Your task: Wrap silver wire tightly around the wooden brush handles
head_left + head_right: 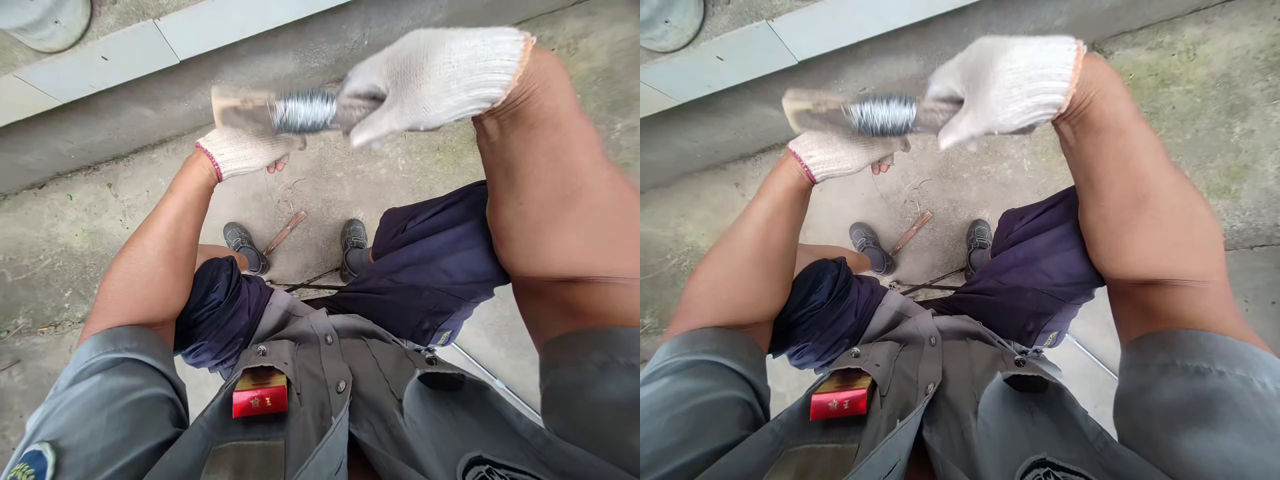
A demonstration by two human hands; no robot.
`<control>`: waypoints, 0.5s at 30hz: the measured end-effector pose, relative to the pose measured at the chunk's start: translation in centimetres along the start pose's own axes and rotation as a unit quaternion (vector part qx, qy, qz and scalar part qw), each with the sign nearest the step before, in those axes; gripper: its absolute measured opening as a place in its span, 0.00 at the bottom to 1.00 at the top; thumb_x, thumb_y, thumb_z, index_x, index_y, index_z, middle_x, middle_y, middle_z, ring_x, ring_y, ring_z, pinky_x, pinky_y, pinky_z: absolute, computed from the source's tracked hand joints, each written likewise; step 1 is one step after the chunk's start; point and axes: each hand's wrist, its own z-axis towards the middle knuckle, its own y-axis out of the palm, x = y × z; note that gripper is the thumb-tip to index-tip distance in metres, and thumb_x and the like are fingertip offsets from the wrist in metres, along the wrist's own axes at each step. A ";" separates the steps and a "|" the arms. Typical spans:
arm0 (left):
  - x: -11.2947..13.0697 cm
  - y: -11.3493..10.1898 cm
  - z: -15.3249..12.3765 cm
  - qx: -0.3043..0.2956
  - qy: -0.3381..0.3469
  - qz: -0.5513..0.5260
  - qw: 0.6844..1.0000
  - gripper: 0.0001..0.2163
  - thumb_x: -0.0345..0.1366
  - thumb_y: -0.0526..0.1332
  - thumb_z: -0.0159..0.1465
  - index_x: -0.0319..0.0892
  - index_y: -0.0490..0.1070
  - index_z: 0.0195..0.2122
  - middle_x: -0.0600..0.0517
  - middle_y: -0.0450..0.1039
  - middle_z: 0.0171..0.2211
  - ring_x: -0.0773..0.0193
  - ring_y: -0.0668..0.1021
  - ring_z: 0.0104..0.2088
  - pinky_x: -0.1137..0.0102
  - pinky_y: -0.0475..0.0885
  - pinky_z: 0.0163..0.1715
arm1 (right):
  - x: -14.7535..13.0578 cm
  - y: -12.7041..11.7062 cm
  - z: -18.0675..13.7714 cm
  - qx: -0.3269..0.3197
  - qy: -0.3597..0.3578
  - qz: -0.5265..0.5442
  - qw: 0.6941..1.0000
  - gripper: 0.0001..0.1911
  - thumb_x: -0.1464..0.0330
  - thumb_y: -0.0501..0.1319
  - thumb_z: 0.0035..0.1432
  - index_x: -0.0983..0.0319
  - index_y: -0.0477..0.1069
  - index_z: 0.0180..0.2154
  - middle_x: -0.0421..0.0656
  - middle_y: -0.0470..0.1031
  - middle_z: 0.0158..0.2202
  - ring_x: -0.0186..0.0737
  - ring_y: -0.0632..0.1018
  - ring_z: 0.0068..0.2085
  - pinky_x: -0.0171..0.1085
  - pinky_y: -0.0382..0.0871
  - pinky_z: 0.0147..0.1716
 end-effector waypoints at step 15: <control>0.8 -1.2 -1.2 0.055 0.009 0.059 0.997 0.15 0.48 0.61 0.74 0.49 0.80 0.34 0.54 0.80 0.28 0.61 0.72 0.30 0.62 0.66 0.39 | -1.5 2.5 4.4 -0.021 0.236 -0.265 0.935 0.05 0.78 0.66 0.56 0.67 0.71 0.31 0.55 0.81 0.32 0.55 0.86 0.45 0.49 0.76 0.47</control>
